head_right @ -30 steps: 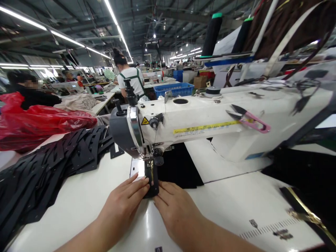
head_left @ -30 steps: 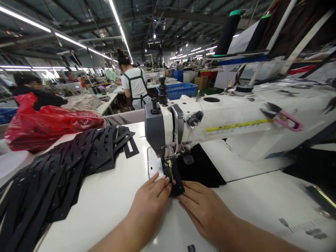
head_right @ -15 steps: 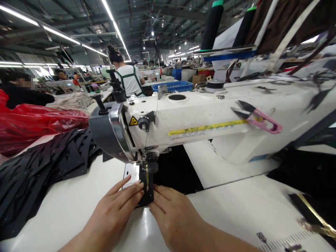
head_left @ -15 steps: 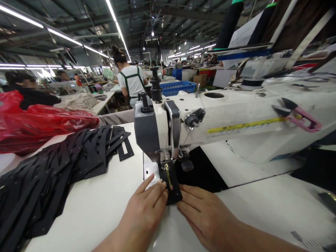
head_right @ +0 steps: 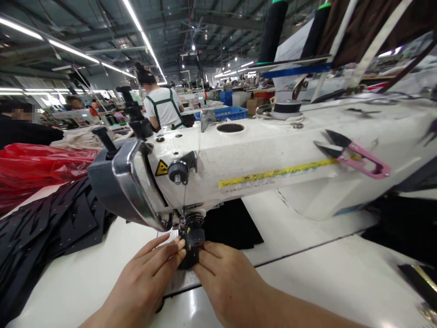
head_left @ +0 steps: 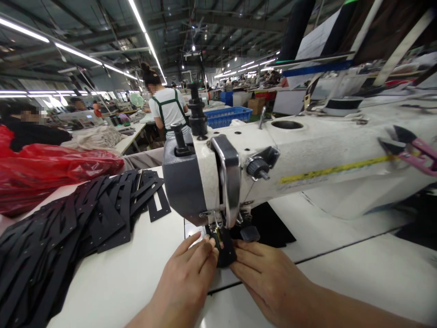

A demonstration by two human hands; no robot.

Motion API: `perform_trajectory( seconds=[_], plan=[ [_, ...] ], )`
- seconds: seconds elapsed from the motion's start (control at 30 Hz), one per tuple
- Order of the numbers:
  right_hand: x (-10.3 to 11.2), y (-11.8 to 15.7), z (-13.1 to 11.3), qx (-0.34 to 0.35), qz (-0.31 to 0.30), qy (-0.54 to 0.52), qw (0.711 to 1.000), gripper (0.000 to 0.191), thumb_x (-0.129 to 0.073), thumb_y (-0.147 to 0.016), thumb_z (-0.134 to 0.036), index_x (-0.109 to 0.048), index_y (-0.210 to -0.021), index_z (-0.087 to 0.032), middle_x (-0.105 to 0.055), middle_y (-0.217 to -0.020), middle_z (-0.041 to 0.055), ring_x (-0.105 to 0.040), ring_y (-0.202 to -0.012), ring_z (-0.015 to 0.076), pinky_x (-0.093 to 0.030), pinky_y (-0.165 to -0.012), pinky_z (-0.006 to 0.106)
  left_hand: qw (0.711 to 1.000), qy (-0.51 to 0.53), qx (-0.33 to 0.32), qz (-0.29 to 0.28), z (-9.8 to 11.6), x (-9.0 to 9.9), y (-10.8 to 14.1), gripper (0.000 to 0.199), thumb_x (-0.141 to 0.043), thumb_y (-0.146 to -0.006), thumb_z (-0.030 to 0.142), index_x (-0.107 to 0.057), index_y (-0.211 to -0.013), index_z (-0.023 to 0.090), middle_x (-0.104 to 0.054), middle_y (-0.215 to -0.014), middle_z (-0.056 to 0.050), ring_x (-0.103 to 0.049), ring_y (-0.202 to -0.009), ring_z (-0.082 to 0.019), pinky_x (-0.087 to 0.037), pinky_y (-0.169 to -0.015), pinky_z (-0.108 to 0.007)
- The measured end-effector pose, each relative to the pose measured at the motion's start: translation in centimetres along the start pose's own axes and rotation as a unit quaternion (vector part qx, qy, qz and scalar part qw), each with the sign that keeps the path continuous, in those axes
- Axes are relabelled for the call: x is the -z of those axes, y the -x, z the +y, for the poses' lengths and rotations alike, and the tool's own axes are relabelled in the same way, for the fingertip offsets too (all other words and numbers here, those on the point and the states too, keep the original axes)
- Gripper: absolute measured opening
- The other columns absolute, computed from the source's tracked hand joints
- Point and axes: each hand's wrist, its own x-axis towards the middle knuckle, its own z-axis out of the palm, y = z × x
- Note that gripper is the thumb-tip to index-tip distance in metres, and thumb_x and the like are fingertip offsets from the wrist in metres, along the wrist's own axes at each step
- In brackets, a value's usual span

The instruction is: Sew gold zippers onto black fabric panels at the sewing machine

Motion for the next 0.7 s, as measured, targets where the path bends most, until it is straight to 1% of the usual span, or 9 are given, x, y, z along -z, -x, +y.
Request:
perform_trajectory(
  seconds=[0.1,0.17,0.3,0.4,0.5,0.57,0.63,0.7],
  plan=[
    [0.0,-0.4,0.4,-0.002,-0.007,0.003,1.000,0.031,-0.033,-0.086,-0.005,-0.064,-0.082,-0.008,-0.065,-0.080,0.0095,-0.059,-0.079,0.0196,-0.051,-0.080,0.029,1.000,0.011,0.022,0.018,-0.4,-0.5,0.1,0.026,-0.034,-0.090,0.008,-0.059,-0.093,0.014,-0.064,-0.081,-0.005,-0.063,-0.080,-0.015,-0.048,-0.091,-0.037],
    [0.0,-0.6,0.6,-0.002,-0.014,0.002,1.000,0.030,-0.034,-0.085,-0.004,-0.064,-0.082,-0.007,-0.064,-0.078,0.0100,-0.059,-0.079,0.0197,-0.050,-0.082,0.029,0.999,0.017,0.030,0.020,-0.6,-0.9,0.2,0.024,-0.035,-0.089,0.008,-0.058,-0.096,0.015,-0.063,-0.083,-0.005,-0.063,-0.082,-0.016,-0.048,-0.090,-0.037],
    [-0.3,-0.8,1.1,-0.003,-0.008,-0.016,1.000,0.029,-0.036,-0.084,-0.004,-0.064,-0.091,-0.007,-0.065,-0.087,0.0110,-0.059,-0.088,0.0197,-0.047,-0.089,0.029,0.998,0.018,0.056,0.004,-1.0,-1.0,0.1,0.018,-0.042,-0.087,0.010,-0.057,-0.096,0.016,-0.061,-0.087,-0.007,-0.061,-0.088,-0.019,-0.052,-0.082,-0.032],
    [-0.3,-0.8,1.3,-0.012,-0.006,-0.012,1.000,0.030,-0.036,-0.085,-0.004,-0.062,-0.098,-0.008,-0.066,-0.093,0.0108,-0.059,-0.091,0.0187,-0.049,-0.085,0.028,0.998,0.018,0.068,0.001,-1.2,-0.8,-0.2,0.017,-0.042,-0.087,0.009,-0.057,-0.092,0.016,-0.061,-0.082,-0.005,-0.062,-0.082,-0.018,-0.054,-0.075,-0.029],
    [0.1,-0.7,1.3,0.001,0.010,0.027,1.000,0.031,-0.035,-0.085,-0.004,-0.062,-0.100,-0.007,-0.066,-0.094,0.0113,-0.060,-0.091,0.0190,-0.051,-0.082,0.029,0.999,-0.001,0.048,0.001,-1.4,-0.5,-0.2,0.020,-0.037,-0.090,0.010,-0.057,-0.091,0.012,-0.062,-0.083,-0.008,-0.062,-0.082,-0.018,-0.054,-0.074,-0.029],
    [0.5,-0.7,1.2,0.012,0.048,0.079,0.996,0.027,-0.038,-0.086,-0.005,-0.063,-0.097,-0.007,-0.067,-0.093,0.0112,-0.060,-0.091,0.0200,-0.051,-0.083,0.032,1.000,-0.025,0.009,-0.003,-1.4,-0.2,0.0,0.024,-0.034,-0.091,0.009,-0.057,-0.093,0.009,-0.064,-0.090,-0.012,-0.062,-0.089,-0.020,-0.054,-0.079,-0.032],
    [0.8,-0.7,1.1,0.025,0.083,0.131,0.988,0.024,-0.042,-0.086,-0.007,-0.064,-0.095,-0.007,-0.067,-0.092,0.0112,-0.060,-0.091,0.0218,-0.050,-0.086,0.036,0.999,-0.046,-0.024,-0.013,-1.4,0.0,0.2,0.027,-0.032,-0.091,0.009,-0.058,-0.096,0.008,-0.065,-0.096,-0.014,-0.062,-0.094,-0.021,-0.052,-0.084,-0.035],
    [0.7,-0.8,1.1,0.032,0.085,0.150,0.985,0.024,-0.042,-0.087,-0.008,-0.064,-0.096,-0.006,-0.068,-0.092,0.0110,-0.061,-0.092,0.0225,-0.049,-0.087,0.037,0.998,-0.059,-0.024,-0.016,-1.3,0.2,0.3,0.027,-0.032,-0.091,0.009,-0.059,-0.095,0.009,-0.066,-0.097,-0.013,-0.063,-0.094,-0.021,-0.051,-0.087,-0.037]
  ],
)
